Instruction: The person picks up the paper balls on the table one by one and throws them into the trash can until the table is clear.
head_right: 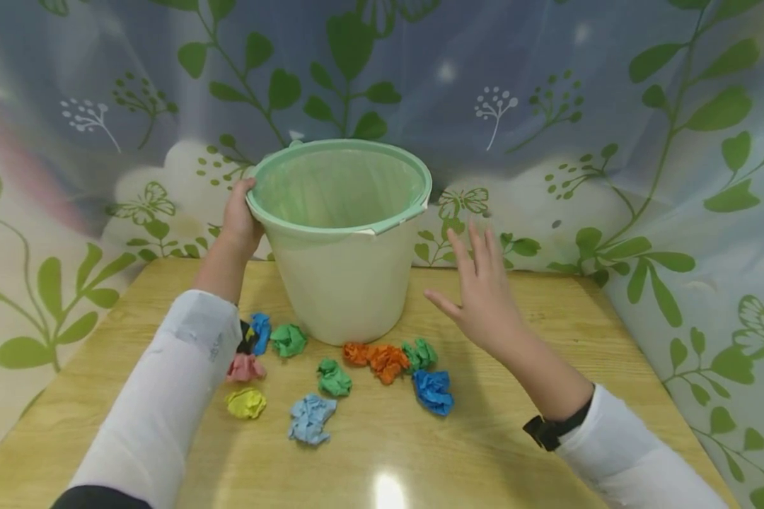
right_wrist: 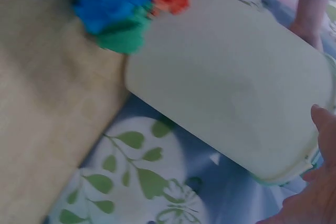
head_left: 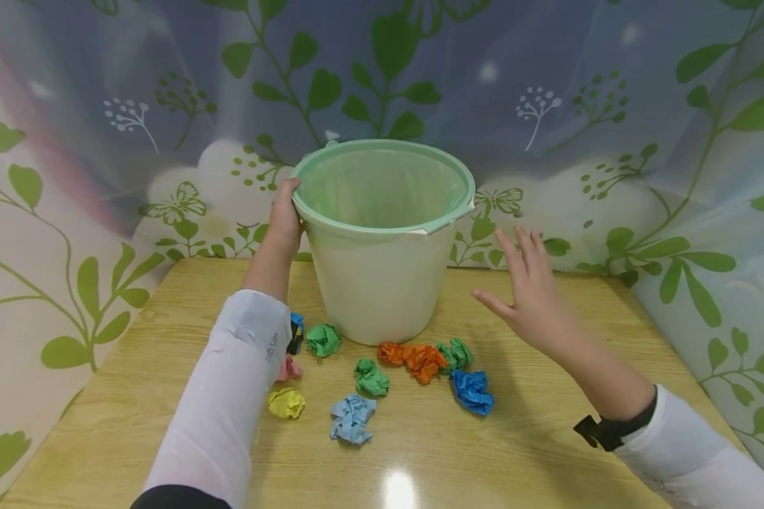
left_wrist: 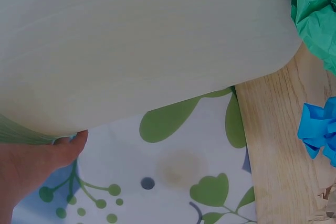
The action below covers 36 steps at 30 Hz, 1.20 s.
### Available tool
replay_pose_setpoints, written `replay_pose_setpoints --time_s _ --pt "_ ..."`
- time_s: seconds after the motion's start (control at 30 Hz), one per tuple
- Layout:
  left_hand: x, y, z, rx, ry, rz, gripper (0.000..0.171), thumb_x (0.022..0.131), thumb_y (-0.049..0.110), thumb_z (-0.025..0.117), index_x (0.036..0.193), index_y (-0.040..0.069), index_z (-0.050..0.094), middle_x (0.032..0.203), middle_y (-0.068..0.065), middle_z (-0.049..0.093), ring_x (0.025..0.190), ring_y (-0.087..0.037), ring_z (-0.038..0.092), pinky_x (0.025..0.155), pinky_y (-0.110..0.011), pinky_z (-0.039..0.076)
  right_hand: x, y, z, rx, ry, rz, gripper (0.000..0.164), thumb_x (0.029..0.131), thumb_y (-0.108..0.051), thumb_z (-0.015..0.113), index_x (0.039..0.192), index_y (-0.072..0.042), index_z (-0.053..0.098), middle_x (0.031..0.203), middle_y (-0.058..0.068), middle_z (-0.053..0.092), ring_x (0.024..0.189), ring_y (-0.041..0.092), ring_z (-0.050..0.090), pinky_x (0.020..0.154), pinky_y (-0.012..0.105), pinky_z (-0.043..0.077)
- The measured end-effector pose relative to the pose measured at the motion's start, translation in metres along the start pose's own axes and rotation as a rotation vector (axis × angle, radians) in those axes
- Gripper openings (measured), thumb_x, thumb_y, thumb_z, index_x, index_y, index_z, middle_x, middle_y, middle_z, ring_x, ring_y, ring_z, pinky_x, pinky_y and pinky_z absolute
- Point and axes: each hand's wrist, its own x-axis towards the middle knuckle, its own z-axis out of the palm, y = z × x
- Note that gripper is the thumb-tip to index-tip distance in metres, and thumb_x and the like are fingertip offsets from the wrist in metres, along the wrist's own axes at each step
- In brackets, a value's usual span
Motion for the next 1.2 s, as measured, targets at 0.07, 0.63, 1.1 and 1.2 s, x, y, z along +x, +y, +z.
replay_pose_setpoints --time_s 0.07,0.63,1.1,1.2 --pt "0.000 0.000 0.000 -0.007 0.004 0.000 0.060 0.097 0.044 0.027 0.152 0.023 0.030 0.159 0.004 0.023 0.145 -0.012 0.017 0.121 -0.042 0.013 -0.007 0.003 0.006 -0.011 -0.040 0.025 0.091 0.091 -0.033 0.067 0.155 -0.007 0.008 0.159 0.026 0.001 0.145 0.050 -0.001 0.108 0.073 0.014" --pt "0.001 0.000 0.001 -0.006 0.007 0.008 0.059 0.096 0.043 0.027 0.152 0.023 0.031 0.159 0.005 0.022 0.146 -0.012 0.016 0.121 -0.043 0.011 -0.060 0.012 0.068 0.075 -0.281 0.107 0.092 0.091 -0.035 0.067 0.152 0.004 0.010 0.155 0.033 0.011 0.141 0.052 0.014 0.107 0.067 0.028" --pt "0.001 0.000 0.000 -0.013 0.006 0.015 0.058 0.097 0.042 0.026 0.152 0.024 0.030 0.159 0.006 0.022 0.145 -0.012 0.017 0.121 -0.043 0.011 -0.080 0.016 0.099 0.044 -0.372 0.101 0.087 0.090 -0.037 0.066 0.149 0.008 0.019 0.147 0.037 0.028 0.132 0.055 0.032 0.103 0.064 0.036" --pt "0.001 0.000 0.001 -0.002 0.003 0.011 0.059 0.097 0.042 0.026 0.152 0.024 0.030 0.159 0.006 0.022 0.146 -0.012 0.016 0.121 -0.044 0.011 -0.082 0.014 0.102 0.035 -0.384 0.119 0.086 0.090 -0.039 0.066 0.147 0.009 0.022 0.143 0.038 0.033 0.130 0.055 0.035 0.103 0.063 0.037"
